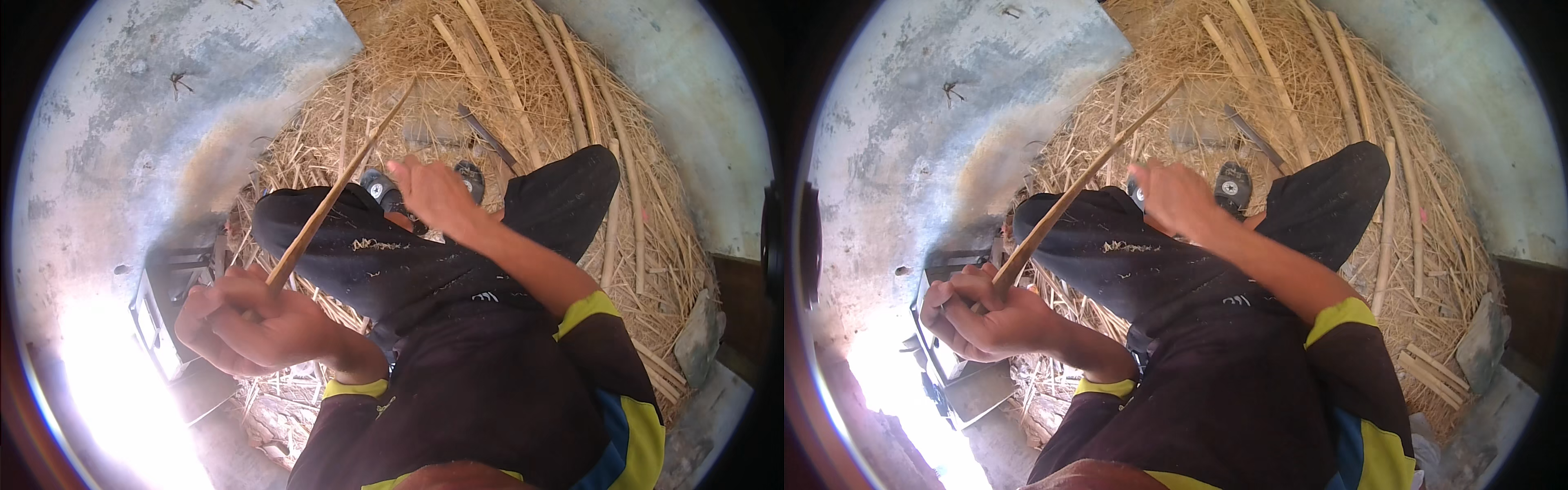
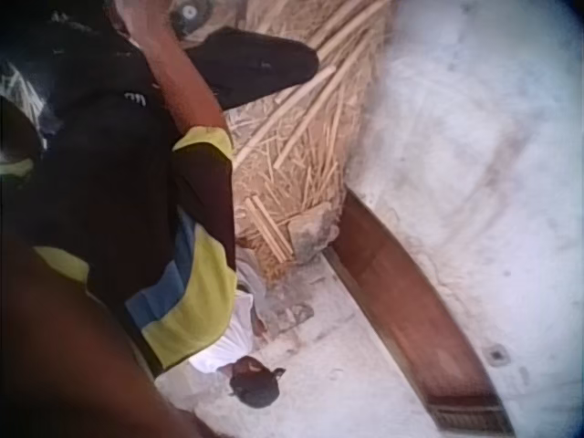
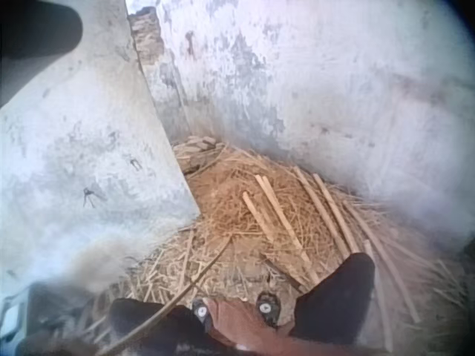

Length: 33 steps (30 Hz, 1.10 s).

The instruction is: The person sits on a straw-covered floor and uses a green utility knife to sharpen a thin wooden stick. They hold the stick in their left hand and scrape the blade along its length to create a pointed tip, occasionally rotating the stick to work on different sides.

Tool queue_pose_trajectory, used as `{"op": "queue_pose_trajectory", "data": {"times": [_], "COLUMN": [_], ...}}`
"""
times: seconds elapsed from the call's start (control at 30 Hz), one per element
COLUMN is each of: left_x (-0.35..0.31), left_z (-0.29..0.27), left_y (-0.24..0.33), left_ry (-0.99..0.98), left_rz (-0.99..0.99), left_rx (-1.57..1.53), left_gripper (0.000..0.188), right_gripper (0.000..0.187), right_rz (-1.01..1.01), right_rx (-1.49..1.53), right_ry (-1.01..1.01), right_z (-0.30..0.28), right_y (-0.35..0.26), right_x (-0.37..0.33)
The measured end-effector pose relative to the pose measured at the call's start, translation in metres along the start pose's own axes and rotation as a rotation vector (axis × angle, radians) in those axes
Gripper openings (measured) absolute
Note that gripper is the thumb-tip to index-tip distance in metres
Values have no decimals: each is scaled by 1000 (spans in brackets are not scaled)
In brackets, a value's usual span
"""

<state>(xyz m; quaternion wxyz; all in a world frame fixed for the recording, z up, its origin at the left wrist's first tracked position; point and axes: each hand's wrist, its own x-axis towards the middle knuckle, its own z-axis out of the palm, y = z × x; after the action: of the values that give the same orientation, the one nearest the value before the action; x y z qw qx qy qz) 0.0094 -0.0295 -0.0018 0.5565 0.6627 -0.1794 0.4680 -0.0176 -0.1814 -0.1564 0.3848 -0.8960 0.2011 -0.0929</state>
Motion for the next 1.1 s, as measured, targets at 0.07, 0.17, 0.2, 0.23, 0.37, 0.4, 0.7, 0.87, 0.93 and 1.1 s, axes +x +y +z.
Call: {"op": "queue_pose_trajectory", "data": {"times": [0.07, 0.17, 0.2, 0.23, 0.37, 0.4, 0.7, 0.87, 0.93, 1.1], "left_x": [3, 0, -1, 1, 8, 10, 11, 8, 13, 9], "left_z": [0, -5, -5, -4, 0, -2, -15, -13, -15, -15], "left_y": [-4, -6, -6, -5, -4, -9, -29, -24, -24, -19], "left_ry": [27, 21, 8, -1, 4, 0, -672, -606, -604, -506], "left_rz": [-76, -137, -144, -145, -122, -103, 241, 205, 156, 138], "left_rx": [-112, -197, -207, -224, -179, -183, -777, -736, -727, -667], "left_gripper": [15, 15, 16, 16, 17, 17, 19, 18, 19, 25], "right_gripper": [44, 45, 46, 47, 52, 52, 50, 48, 47, 44], "right_rz": [-83, -202, -230, -263, 31, 12, -163, -164, -109, -120], "right_rx": [-57, 52, 105, 156, -113, -70, 50, -165, -168, -143], "right_ry": [24, -25, -39, -46, 39, 14, -106, -50, -15, 58], "right_z": [-12, -22, -16, -12, -9, -8, -41, -49, -33, -17], "right_y": [-5, -24, -23, -21, 23, 24, -29, -39, -20, 24], "right_x": [4, -9, -13, -13, 16, 20, -10, -19, -18, -1]}}
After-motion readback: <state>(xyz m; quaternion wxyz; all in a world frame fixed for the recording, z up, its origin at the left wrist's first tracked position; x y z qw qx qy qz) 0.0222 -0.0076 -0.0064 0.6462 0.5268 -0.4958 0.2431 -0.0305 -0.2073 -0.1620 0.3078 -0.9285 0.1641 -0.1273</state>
